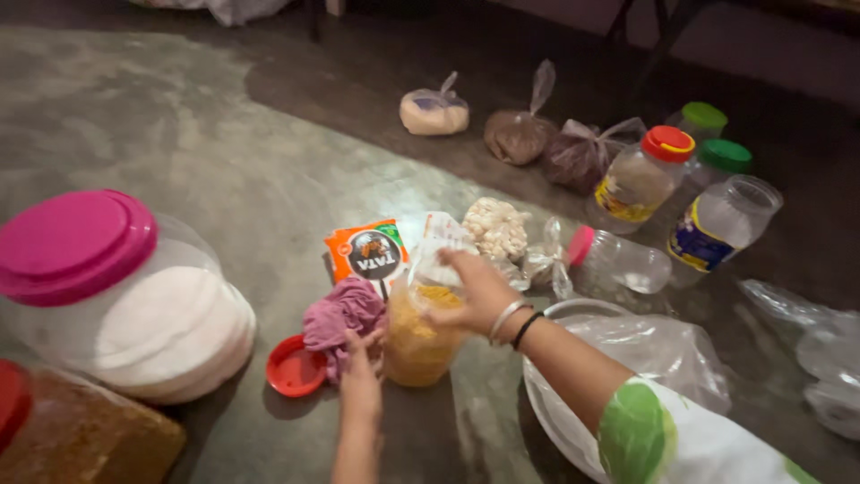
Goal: The person pours yellow split peas from a plastic bag into a clear plastic container. They wipe the container with a cloth and then secure the lid.
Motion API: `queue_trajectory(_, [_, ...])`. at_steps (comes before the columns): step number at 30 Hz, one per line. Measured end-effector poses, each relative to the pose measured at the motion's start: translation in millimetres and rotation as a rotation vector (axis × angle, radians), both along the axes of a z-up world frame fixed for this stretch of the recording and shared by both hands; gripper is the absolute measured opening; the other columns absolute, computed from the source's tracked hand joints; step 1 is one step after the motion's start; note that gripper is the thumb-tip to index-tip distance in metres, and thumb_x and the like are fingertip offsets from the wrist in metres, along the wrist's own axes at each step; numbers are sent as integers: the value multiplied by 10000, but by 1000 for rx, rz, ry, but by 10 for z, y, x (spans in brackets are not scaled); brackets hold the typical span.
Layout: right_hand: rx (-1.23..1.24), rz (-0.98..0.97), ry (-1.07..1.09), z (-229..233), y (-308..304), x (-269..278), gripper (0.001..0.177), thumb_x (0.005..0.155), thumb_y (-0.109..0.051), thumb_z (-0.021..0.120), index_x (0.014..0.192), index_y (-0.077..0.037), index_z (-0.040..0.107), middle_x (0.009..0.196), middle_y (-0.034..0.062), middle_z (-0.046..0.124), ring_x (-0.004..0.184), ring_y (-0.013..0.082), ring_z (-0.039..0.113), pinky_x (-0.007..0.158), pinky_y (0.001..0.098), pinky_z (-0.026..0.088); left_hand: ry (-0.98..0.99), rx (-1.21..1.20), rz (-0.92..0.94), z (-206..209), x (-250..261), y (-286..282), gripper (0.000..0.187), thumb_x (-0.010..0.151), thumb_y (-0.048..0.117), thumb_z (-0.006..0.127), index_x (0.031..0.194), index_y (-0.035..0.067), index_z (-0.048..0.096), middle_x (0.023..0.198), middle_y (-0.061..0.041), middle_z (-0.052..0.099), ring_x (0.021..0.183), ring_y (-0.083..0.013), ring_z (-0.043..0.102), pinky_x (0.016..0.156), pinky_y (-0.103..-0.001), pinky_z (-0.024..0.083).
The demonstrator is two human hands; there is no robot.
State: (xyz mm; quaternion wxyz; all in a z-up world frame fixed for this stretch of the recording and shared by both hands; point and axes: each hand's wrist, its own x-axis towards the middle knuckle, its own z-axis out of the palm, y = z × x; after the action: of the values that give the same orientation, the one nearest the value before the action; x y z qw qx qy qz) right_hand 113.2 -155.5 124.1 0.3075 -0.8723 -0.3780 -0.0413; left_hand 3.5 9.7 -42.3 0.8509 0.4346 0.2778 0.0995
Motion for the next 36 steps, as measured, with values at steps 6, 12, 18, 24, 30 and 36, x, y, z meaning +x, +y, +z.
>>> queue_trajectory(6, [-40,191,49,81,144,186,963,611,-359,901,1424,-34,499,1368,200,603,1281,365,579,1092,428,448,100,169,90,-109,46,27,838,996,663,312,1327,-21,667,1343,-141,668,1253,-264,605,1070,-376,434])
queue_trajectory(12, [-179,214,111,218,303,219,973,604,-387,877,1445,-73,502,1365,168,602,1271,336,585,1066,397,471,134,308,135,-109,-12,55,809,977,666,328,1422,24,541,1471,-98,531,1368,-217,464,1118,-370,342])
queue_trajectory(18, [-502,267,15,537,338,-68,960,582,-461,885,1394,-106,516,1274,119,626,1198,319,615,1004,398,497,229,322,31,-150,-65,87,802,954,673,375,1330,19,646,1286,-122,724,1227,-248,652,1059,-373,461])
queue_trajectory(24, [-313,179,-509,366,-149,-313,1076,526,-540,902,1413,-58,530,1272,173,578,1157,395,569,967,478,466,64,300,-76,-218,118,-158,812,963,669,333,1294,15,682,1240,-134,760,1168,-242,679,1046,-351,476])
queue_trajectory(30, [-320,304,290,234,-247,18,253,864,-103,591,1068,-63,736,1009,98,791,964,242,758,868,352,595,-87,266,-112,26,162,-235,794,960,646,395,1353,-7,616,1323,-144,715,1243,-234,629,1083,-349,441])
queue_trajectory(36, [-1077,572,106,-337,361,455,250,900,-88,572,1086,-15,723,1060,165,721,960,283,695,850,391,545,-113,260,-158,201,53,-161,840,943,683,360,1449,37,540,1473,-121,604,1385,-205,536,1153,-326,351])
